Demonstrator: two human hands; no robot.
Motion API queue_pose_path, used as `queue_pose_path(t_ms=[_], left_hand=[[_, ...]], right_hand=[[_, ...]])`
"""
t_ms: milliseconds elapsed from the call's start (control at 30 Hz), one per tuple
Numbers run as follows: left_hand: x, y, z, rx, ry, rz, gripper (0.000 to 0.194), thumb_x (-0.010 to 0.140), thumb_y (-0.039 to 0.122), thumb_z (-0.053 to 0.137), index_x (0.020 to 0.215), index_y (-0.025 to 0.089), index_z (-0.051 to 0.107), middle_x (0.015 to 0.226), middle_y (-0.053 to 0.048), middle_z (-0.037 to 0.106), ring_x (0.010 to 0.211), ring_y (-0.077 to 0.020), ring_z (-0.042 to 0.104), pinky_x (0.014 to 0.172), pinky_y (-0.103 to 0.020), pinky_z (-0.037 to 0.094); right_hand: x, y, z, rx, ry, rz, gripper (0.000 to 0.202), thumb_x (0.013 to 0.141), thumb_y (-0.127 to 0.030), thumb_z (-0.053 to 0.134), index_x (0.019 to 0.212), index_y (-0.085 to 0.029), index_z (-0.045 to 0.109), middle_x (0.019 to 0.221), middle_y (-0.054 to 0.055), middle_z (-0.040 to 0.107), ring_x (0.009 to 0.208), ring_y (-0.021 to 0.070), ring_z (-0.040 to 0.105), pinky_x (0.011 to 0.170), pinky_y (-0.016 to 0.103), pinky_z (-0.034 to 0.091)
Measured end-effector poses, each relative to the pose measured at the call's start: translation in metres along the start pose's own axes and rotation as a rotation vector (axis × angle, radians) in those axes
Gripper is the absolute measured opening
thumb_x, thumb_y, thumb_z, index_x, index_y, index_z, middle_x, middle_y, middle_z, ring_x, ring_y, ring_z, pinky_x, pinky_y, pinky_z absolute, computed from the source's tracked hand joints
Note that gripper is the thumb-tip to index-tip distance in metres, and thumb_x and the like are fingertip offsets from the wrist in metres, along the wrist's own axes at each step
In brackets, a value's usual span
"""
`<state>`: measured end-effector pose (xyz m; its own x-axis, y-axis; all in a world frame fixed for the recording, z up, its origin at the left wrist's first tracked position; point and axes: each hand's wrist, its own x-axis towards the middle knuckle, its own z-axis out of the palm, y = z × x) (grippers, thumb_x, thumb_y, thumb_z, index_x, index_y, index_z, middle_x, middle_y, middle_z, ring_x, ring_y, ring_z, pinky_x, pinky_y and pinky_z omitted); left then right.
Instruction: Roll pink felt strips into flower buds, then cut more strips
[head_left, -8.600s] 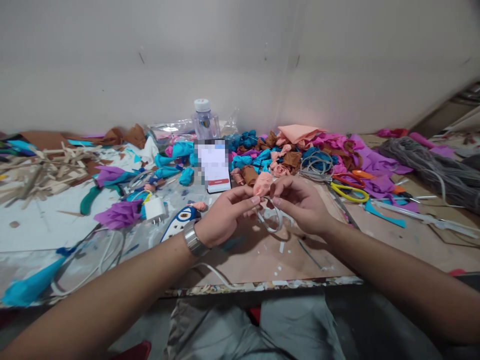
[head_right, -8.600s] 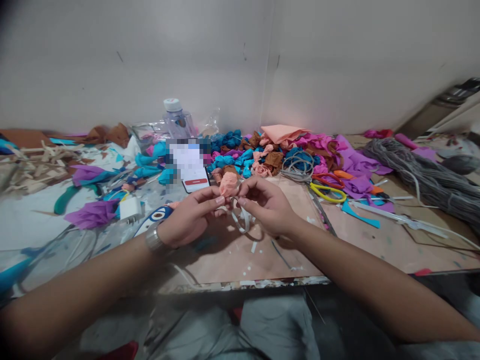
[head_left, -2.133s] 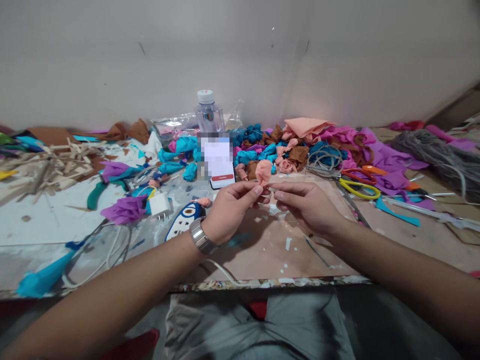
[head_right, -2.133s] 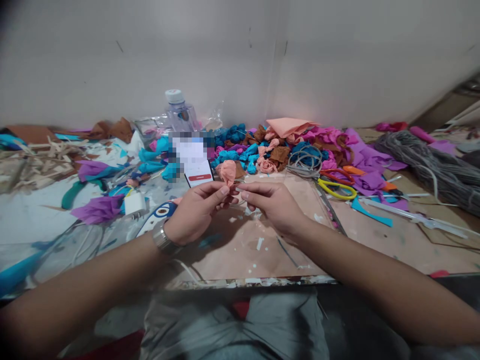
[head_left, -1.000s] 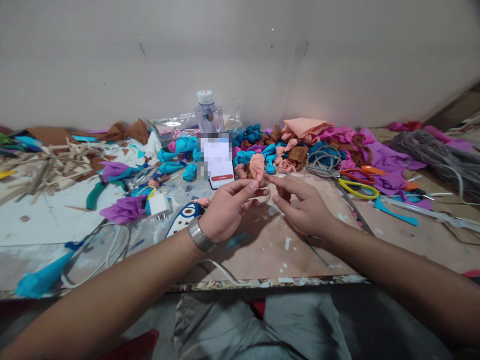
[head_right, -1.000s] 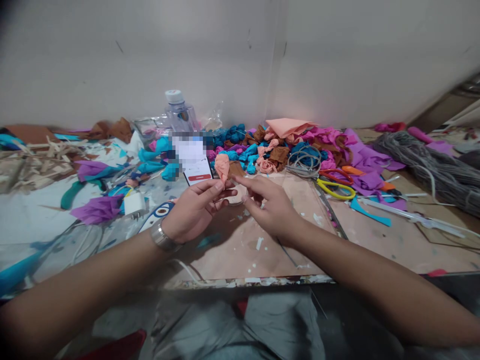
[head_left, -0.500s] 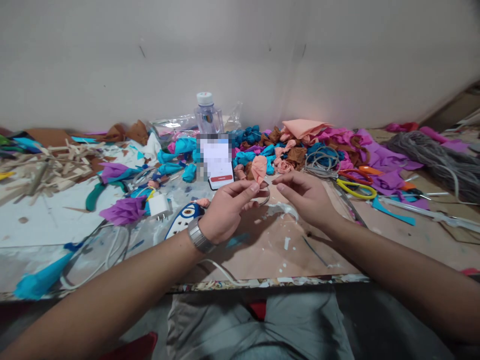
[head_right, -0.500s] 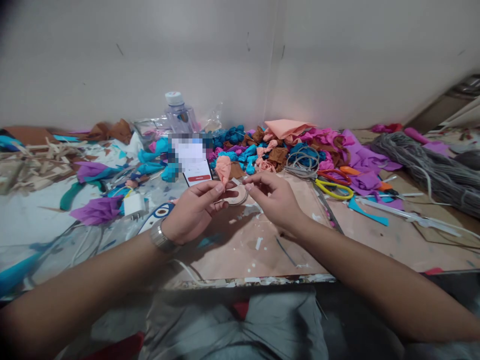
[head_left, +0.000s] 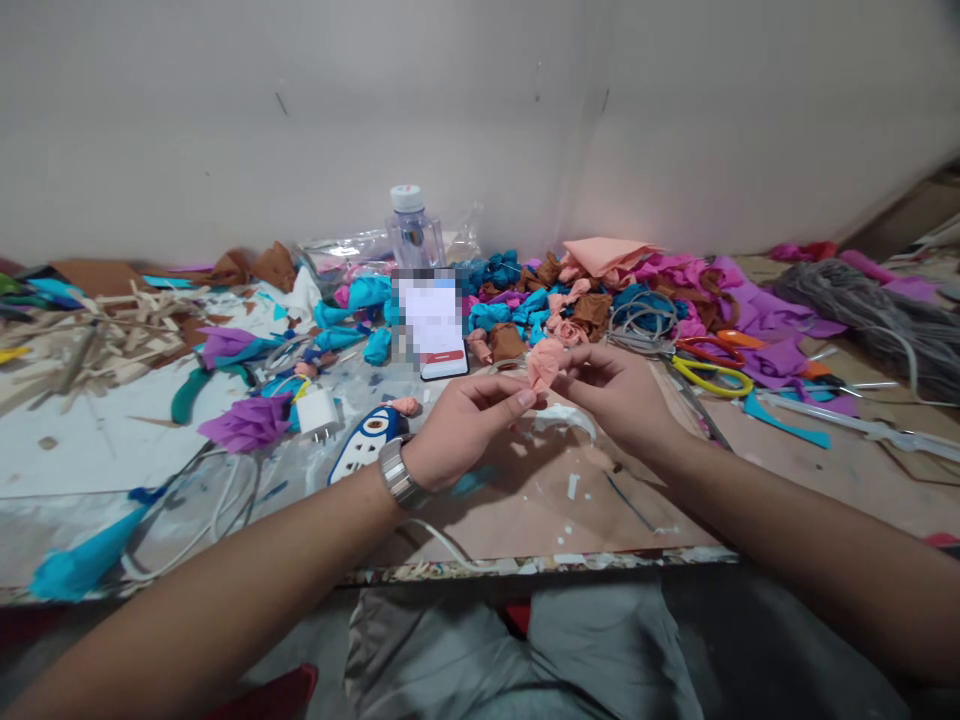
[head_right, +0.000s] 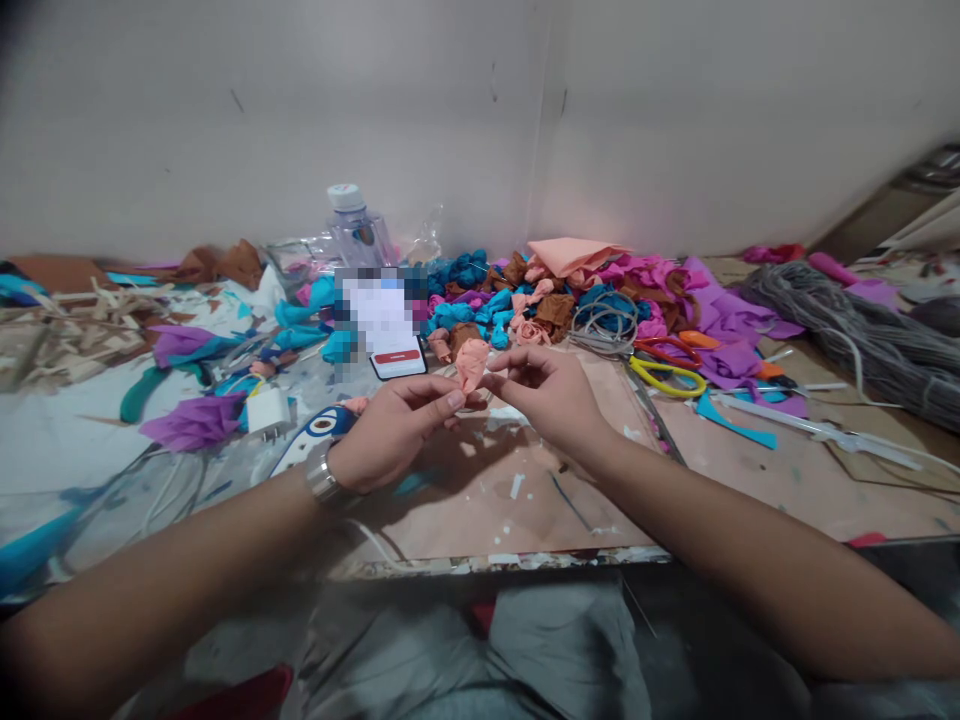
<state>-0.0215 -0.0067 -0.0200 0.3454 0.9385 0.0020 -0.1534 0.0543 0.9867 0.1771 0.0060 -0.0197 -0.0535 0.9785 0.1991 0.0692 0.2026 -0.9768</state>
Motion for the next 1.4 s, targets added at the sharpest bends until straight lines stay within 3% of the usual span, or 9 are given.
queue_pose_path(t_ms=[100,200,400,567,700,833,1067,1400], left_hand=[[-0.001,0.003,0.0,0.084,0.0,0.031,0.029,0.082,0.044,0.081,0.089,0.016,0.082,0.098,-0.01,0.08,0.073,-0.0146,0.066,0.067,-0.027,0.052],[-0.001,0.006,0.001,0.178,-0.011,0.078,0.025,0.084,0.041,0.08,0.088,0.016,0.083,0.091,-0.009,0.08,0.072,-0.0141,0.065,0.069,-0.026,0.051],[-0.003,0.005,0.003,0.217,-0.077,0.095,0.022,0.086,0.038,0.078,0.096,0.019,0.085,0.1,-0.009,0.081,0.086,-0.0193,0.071,0.081,-0.03,0.053],[-0.001,0.003,0.002,0.2,0.044,0.1,0.023,0.086,0.04,0.078,0.091,0.018,0.083,0.099,-0.008,0.081,0.087,-0.0172,0.071,0.077,-0.026,0.051],[0.003,0.002,0.0,0.105,0.115,0.024,0.031,0.088,0.046,0.075,0.098,0.017,0.081,0.098,-0.009,0.081,0.089,-0.0176,0.073,0.065,-0.021,0.048],[0.003,0.004,0.002,0.094,0.086,0.038,0.029,0.089,0.042,0.075,0.093,0.013,0.079,0.088,-0.008,0.08,0.072,-0.0124,0.068,0.061,-0.02,0.048],[-0.001,0.005,0.003,0.183,-0.007,0.1,0.025,0.093,0.036,0.071,0.093,0.012,0.077,0.083,-0.006,0.078,0.068,-0.0099,0.066,0.061,-0.019,0.051],[-0.002,0.001,0.002,0.272,0.009,0.134,0.027,0.095,0.038,0.068,0.096,0.012,0.077,0.086,-0.007,0.08,0.073,-0.0128,0.071,0.063,-0.02,0.055]], right_hand=[[0.001,-0.002,0.0,0.006,0.002,0.017,0.023,0.073,-0.039,0.087,0.087,-0.022,0.081,0.085,0.004,0.076,0.074,0.0163,0.064,0.07,0.031,0.051],[0.001,-0.008,-0.001,-0.056,0.024,0.024,0.014,0.073,-0.033,0.084,0.078,-0.02,0.081,0.085,0.005,0.078,0.078,0.0179,0.067,0.075,0.032,0.052],[0.0,-0.008,-0.002,-0.104,0.031,-0.005,0.006,0.071,-0.02,0.079,0.076,-0.019,0.077,0.073,0.002,0.074,0.068,0.0156,0.062,0.065,0.029,0.047],[0.001,-0.006,-0.003,-0.031,0.076,-0.044,0.016,0.079,-0.033,0.079,0.079,-0.018,0.072,0.07,-0.001,0.064,0.059,0.01,0.05,0.056,0.026,0.038],[-0.001,-0.01,-0.002,0.054,-0.092,-0.091,0.024,0.079,-0.037,0.082,0.074,-0.019,0.067,0.068,-0.002,0.06,0.059,0.0098,0.05,0.057,0.026,0.04],[-0.005,-0.008,0.002,0.073,-0.257,-0.101,0.022,0.083,-0.036,0.081,0.079,-0.018,0.069,0.077,0.001,0.068,0.072,0.0133,0.062,0.068,0.028,0.05],[-0.006,-0.002,0.001,0.07,-0.317,-0.043,0.02,0.087,-0.036,0.079,0.084,-0.018,0.071,0.082,0.003,0.071,0.078,0.0157,0.066,0.074,0.03,0.052],[-0.005,0.003,0.001,-0.048,-0.282,-0.1,0.021,0.088,-0.038,0.078,0.084,-0.018,0.072,0.083,0.004,0.071,0.079,0.0177,0.064,0.075,0.033,0.05]])
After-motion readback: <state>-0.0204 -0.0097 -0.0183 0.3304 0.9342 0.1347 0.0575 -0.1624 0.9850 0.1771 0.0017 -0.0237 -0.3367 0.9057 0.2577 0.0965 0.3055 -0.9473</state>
